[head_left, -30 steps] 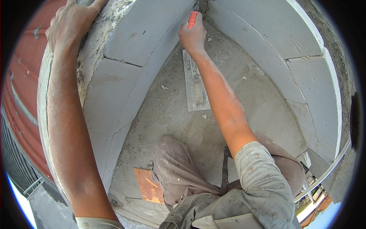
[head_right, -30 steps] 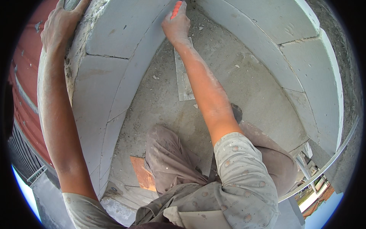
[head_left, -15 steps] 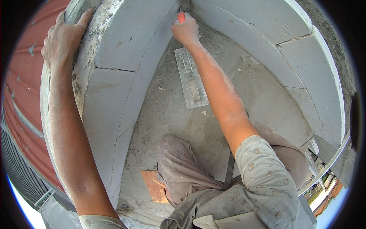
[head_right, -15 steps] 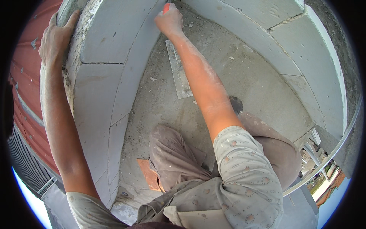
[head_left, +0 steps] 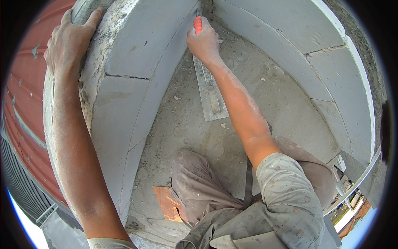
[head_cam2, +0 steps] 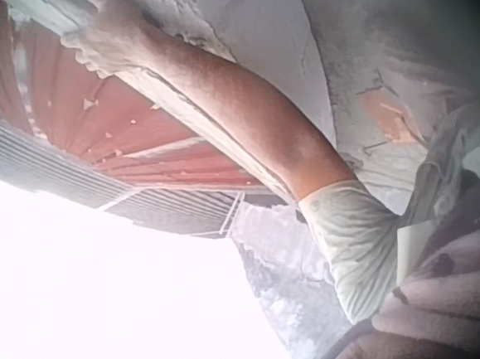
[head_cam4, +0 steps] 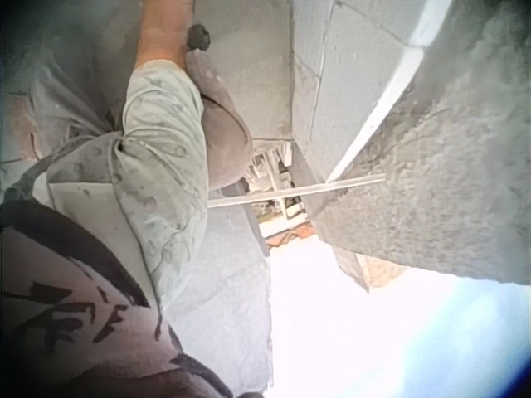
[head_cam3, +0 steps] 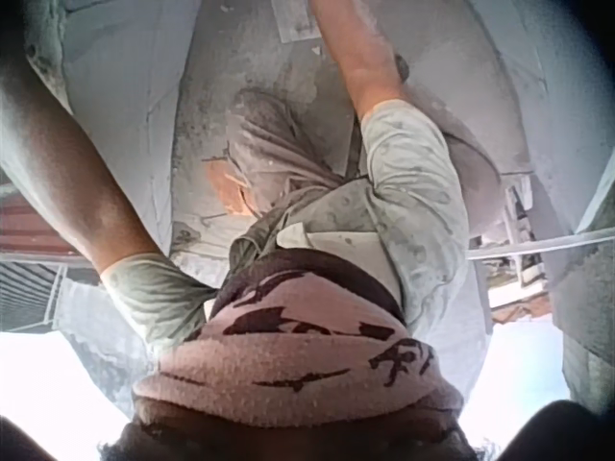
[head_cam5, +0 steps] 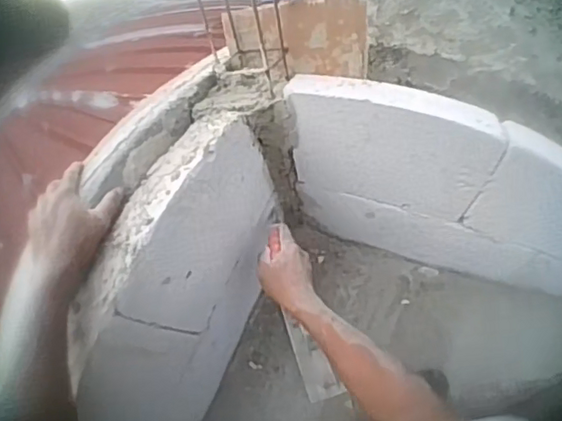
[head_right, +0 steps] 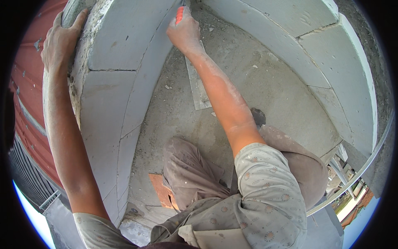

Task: The recorder is smoothing and leveling mortar/concrete on a wall ledge using a trowel, a straight edge, and a scraper.

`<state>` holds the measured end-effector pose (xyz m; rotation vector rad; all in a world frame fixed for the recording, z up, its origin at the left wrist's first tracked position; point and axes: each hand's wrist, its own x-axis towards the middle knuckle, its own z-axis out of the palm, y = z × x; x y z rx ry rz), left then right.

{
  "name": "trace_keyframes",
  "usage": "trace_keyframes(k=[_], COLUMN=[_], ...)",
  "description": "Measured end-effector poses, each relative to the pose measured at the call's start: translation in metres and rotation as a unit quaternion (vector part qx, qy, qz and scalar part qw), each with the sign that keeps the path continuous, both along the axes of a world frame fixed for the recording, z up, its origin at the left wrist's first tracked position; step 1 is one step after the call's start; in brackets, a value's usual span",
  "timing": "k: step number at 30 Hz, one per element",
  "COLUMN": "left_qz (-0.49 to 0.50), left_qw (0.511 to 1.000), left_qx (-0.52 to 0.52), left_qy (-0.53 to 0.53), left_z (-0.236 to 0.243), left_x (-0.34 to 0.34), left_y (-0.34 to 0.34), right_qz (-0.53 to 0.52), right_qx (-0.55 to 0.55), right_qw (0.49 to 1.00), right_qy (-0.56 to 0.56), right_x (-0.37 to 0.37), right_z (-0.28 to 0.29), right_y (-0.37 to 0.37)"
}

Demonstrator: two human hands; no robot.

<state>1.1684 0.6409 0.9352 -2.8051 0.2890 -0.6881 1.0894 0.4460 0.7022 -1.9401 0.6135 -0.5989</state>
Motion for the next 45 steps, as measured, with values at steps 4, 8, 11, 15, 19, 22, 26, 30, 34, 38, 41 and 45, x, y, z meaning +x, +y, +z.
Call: trace_keyframes(k=[4, 8, 11, 15, 19, 22, 26, 30, 34, 38, 41, 45], left_qz=[0.003, -0.001, 0.004, 0.011, 0.011, 0.006, 0.015, 0.030, 0.022, 0.026, 0.019, 0.009], left_qw=[1.000, 1.000, 1.000, 1.000, 1.000, 1.000, 1.000, 0.999, 0.999, 0.999, 0.999, 0.999], left_qx=[-0.015, -0.017, 0.002, -0.011, -0.015, -0.014, -0.013, -0.002, 0.000, -0.009, -0.020, -0.034], left_qy=[0.003, -0.004, 0.003, 0.006, -0.009, -0.003, -0.012, -0.011, -0.023, -0.017, -0.021, -0.021], left_z=[-0.001, 0.003, -0.003, 0.002, 0.004, 0.003, 0.004, 0.007, 0.006, 0.007, 0.006, 0.007], left_x=[0.002, 0.001, 0.003, -0.005, -0.005, -0.007, -0.012, -0.015, -0.012, -0.015, -0.015, -0.016], left_y=[-0.002, 0.001, -0.002, -0.005, -0.006, -0.009, -0.013, -0.013, -0.010, -0.019, -0.016, -0.013], right_qz=[0.004, 0.019, -0.011, -0.003, 0.017, 0.016, 0.038, 0.036, 0.034, 0.012, 0.015, 0.036], right_qx=[0.068, 0.024, 0.011, -0.016, -0.009, -0.011, -0.005, -0.036, -0.018, -0.056, -0.041, -0.040], right_qw=[0.996, 0.999, 0.999, 0.999, 0.999, 0.999, 0.997, 0.998, 0.999, 0.998, 0.997, 0.998], right_qy=[0.052, 0.008, 0.046, 0.030, 0.027, 0.041, 0.062, -0.023, -0.008, -0.014, -0.063, -0.036], right_x=[0.012, -0.001, 0.014, 0.005, -0.003, 0.001, -0.003, -0.012, -0.011, 0.003, -0.011, -0.007], right_z=[-0.005, 0.018, 0.017, 0.041, 0.059, 0.074, 0.092, 0.091, 0.094, 0.090, 0.093, 0.123], right_y=[-0.014, -0.004, -0.014, -0.012, -0.009, -0.014, -0.017, -0.003, -0.004, -0.028, -0.018, -0.016])
